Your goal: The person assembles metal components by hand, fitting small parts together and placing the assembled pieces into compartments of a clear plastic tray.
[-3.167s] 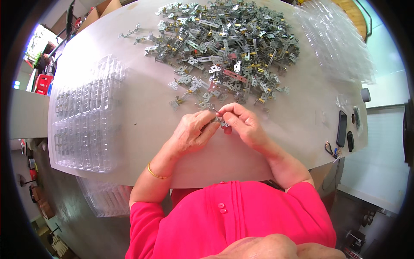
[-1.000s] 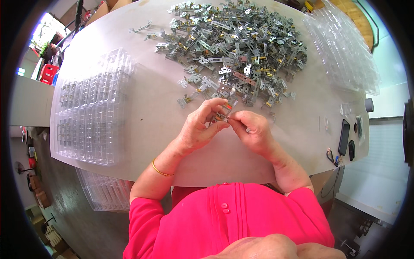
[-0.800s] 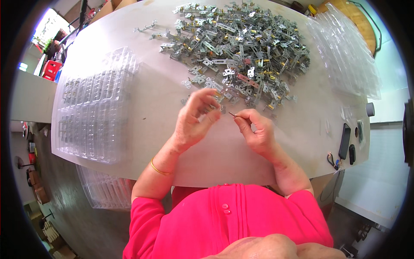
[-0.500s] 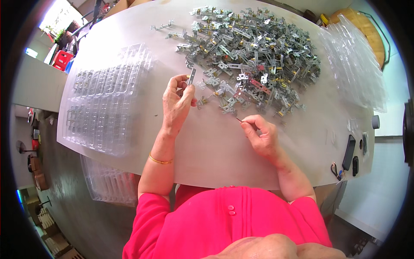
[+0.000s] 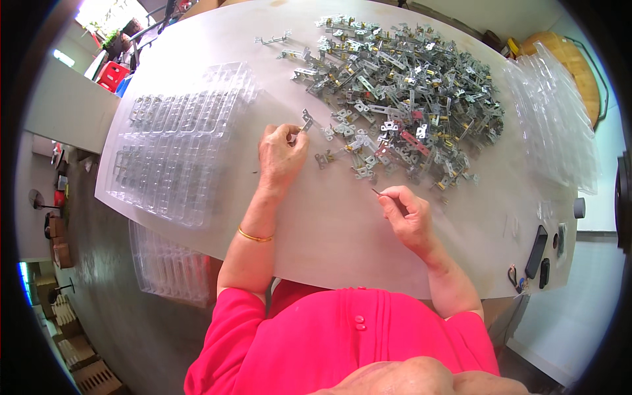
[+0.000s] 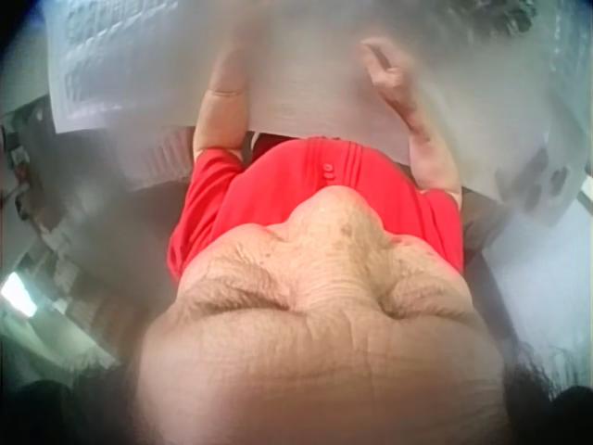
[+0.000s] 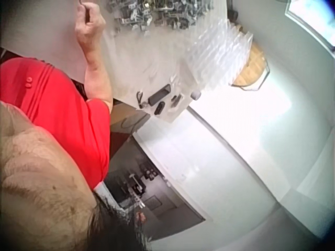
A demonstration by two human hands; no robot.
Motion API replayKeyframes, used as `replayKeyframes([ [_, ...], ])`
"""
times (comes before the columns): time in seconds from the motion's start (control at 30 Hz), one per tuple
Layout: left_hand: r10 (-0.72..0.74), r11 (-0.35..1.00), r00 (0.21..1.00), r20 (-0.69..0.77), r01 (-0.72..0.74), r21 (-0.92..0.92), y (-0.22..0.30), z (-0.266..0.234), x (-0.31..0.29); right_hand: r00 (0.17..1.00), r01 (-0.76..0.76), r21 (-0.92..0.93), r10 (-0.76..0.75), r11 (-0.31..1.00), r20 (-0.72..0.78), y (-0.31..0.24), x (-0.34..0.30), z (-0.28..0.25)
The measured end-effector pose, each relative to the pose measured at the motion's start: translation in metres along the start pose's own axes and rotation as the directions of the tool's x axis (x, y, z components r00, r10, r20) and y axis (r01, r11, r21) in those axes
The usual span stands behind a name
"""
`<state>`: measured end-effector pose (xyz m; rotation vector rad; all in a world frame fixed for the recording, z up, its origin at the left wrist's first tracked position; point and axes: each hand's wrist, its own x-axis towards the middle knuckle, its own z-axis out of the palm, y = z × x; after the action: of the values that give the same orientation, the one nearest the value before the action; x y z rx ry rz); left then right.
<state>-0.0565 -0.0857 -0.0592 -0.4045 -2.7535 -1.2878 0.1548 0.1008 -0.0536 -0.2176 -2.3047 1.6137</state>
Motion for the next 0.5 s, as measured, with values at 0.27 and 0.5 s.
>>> replayKeyframes([
  [0.27,0.073,0.982,0.997,-0.028,-0.067,0.176,-0.009,0.003,0.006,1.0,-0.016,0.01,0.016,1.0,0.002,0.003,0.0,-0.001],
  [0.5,0.237,0.942,0.95,-0.203,-0.174,0.289,-0.022,0.01,0.008,0.999,0.004,0.02,-0.005,1.0,0.033,0.0,0.004,-0.001],
])
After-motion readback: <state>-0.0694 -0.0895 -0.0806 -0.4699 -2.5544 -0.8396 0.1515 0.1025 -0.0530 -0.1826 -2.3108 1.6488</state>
